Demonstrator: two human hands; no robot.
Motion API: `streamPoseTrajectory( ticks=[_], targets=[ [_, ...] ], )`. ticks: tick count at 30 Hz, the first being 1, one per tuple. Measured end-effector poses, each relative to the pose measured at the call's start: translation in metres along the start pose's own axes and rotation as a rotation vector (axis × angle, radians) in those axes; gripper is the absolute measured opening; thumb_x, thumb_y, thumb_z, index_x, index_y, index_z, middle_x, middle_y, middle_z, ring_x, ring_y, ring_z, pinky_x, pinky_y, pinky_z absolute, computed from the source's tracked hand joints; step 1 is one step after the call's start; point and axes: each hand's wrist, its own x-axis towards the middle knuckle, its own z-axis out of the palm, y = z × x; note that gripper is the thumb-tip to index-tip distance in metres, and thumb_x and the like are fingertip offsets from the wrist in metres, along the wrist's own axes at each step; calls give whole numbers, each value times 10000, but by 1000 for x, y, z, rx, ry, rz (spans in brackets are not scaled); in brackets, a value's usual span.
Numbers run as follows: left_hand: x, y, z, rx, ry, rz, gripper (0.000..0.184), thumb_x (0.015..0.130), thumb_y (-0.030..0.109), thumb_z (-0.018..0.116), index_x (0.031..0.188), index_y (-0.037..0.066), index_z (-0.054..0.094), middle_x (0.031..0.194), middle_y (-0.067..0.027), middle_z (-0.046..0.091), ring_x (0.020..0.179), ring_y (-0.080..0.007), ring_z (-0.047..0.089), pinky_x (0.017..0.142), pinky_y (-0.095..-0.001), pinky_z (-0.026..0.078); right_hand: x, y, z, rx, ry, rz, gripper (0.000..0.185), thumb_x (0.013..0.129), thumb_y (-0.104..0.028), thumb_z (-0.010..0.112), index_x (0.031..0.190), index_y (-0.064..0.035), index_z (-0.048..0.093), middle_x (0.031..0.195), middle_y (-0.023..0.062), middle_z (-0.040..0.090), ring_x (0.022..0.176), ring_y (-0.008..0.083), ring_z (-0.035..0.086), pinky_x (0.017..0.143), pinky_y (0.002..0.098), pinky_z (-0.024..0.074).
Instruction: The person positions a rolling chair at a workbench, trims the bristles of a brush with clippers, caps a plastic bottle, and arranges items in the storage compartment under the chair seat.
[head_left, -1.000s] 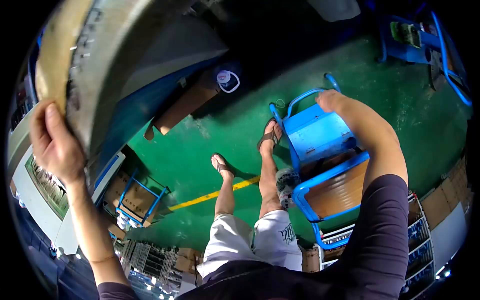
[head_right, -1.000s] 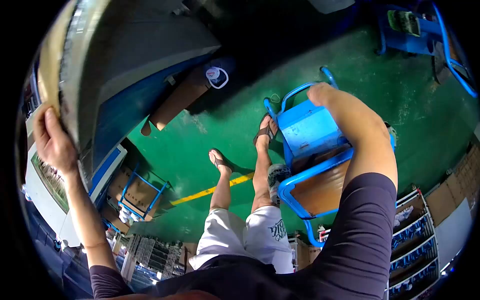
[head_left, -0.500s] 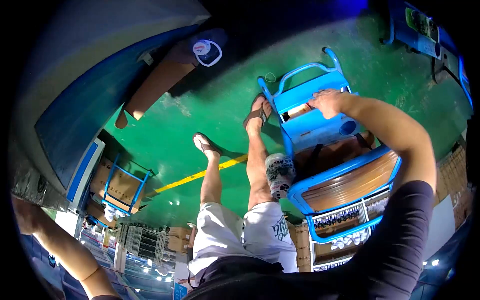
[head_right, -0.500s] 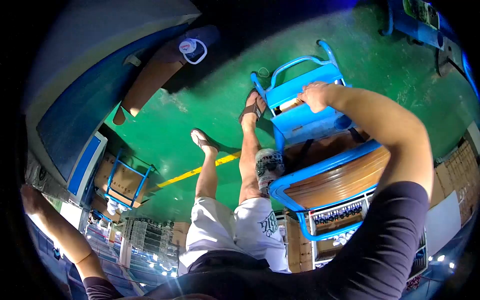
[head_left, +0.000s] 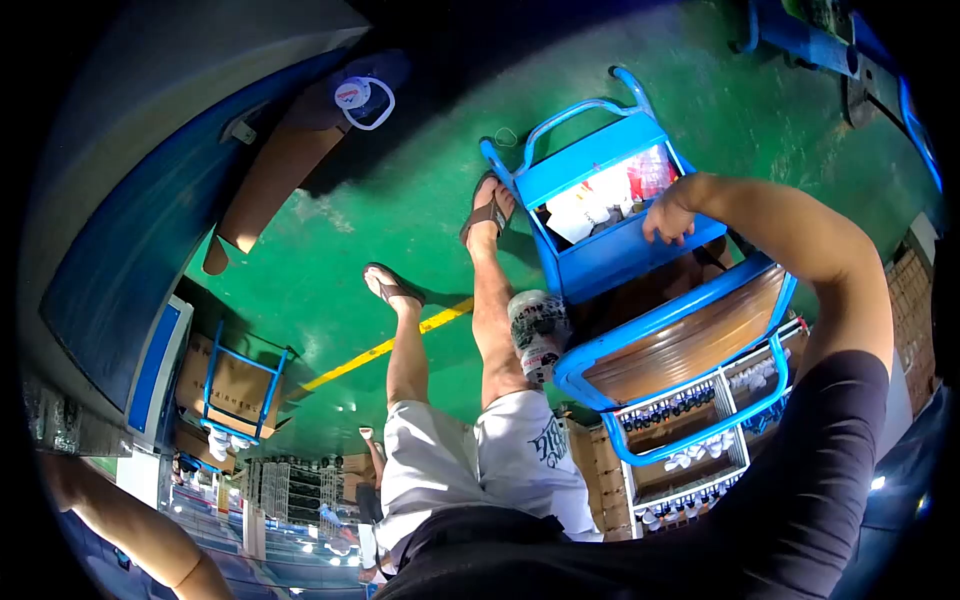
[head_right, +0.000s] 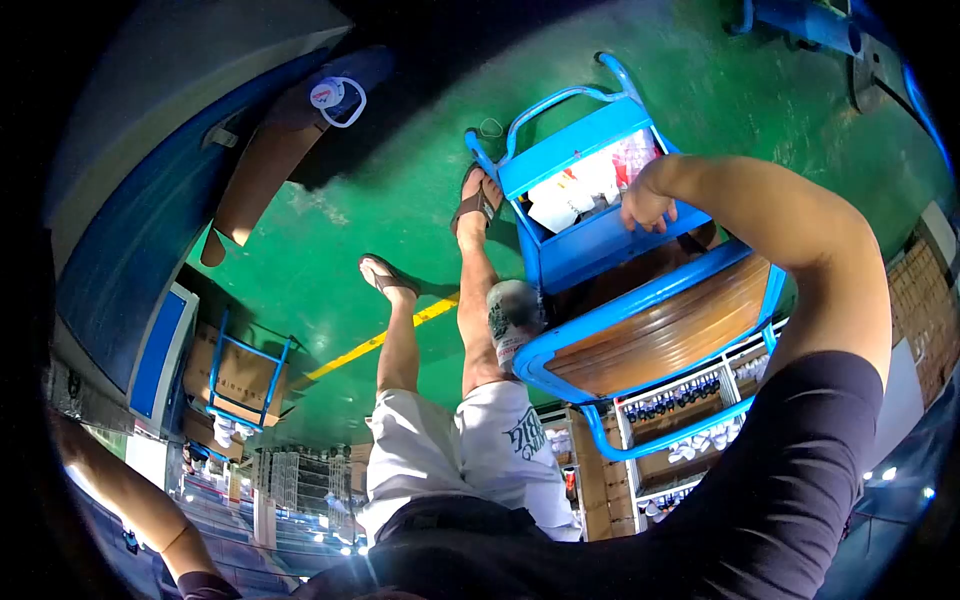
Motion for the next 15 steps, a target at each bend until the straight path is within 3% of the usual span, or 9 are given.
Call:
streamPoseTrajectory(
  ticks=[2, 5, 6, 7, 9, 11, 12, 15],
  targets=[
    [3, -8, -5, -24, 43, -148, 248, 989, 232, 633, 996, -15, 649, 993, -108, 643, 925, -211, 572, 926, -365, 445, 11, 6, 3, 113, -65, 22, 517, 932, -20, 521, 1430, -159, 507, 1192, 130, 687, 1153, 232, 657, 876, 419, 598],
    [1, 8, -6, 99, -39, -110, 279, 972, 262, 658, 1020, -13, 655, 1000, -101, 656, 933, -206, 585, 907, -344, 456, -9, 10, -4, 173, -88, -37, 433, 942, -69, 574, 1371, -123, 570, 1236, 106, 681, 1138, 238, 661, 881, 425, 596],
    [3, -1, -7, 109, -46, -102, 279, 978, 258, 650, 1035, -15, 658, 1007, -102, 664, 937, -201, 592, 907, -335, 460, -17, 12, -6, 153, 10, 56, 378, 934, -121, 631, 1312, -118, 623, 1291, 91, 663, 1141, 236, 658, 870, 448, 591],
    [3, -4, -6, 116, -47, -92, 279, 985, 253, 643, 1050, -17, 662, 1015, -103, 672, 942, -196, 600, 906, -326, 464, -29, 12, -12, 172, 110, 130, 373, 900, -155, 662, 1266, -85, 644, 1194, 132, 705, 1072, 225, 686, 838, 435, 588],
    [-1, -11, -6, 140, -54, -79, 281, 998, 245, 628, 1080, -20, 669, 1029, -104, 689, 951, -187, 615, 906, -307, 473, -57, 10, -10, -436, 443, 149, 333, 886, -207, 640, 1172, -38, 669, 1065, 197, 730, 999, 266, 714, 815, 435, 580],
    [-6, -16, -2, 174, -67, -59, 286, 1011, 237, 613, 1110, -23, 676, 1043, -106, 705, 960, -177, 630, 906, -288, 481, -89, 6, 32, -175, 1212, 118, 294, 902, -225, 590, 1091, -15, 671, 925, 232, 722, 930, 332, 712, 810, 463, 564],
    [-8, -19, 0, 184, -67, -42, 289, 1017, 233, 606, 1126, -25, 679, 1050, -107, 713, 965, -172, 638, 906, -279, 486, -112, -13, 65, 8, 1570, -1, 279, 936, -263, 569, 1053, -30, 671, 838, 221, 708, 886, 393, 692, 788, 518, 549],
    [-17, -54, 11, -24, -55, -135, 281, 1021, 230, 598, 1120, -19, 682, 1033, -106, 724, 945, -162, 651, 896, -275, 497, -137, -51, 148, 97, 1961, 96, 301, 916, -309, 613, 1042, -39, 658, 1026, 207, 676, 1084, 379, 617, 973, 497, 483]
  ],
)
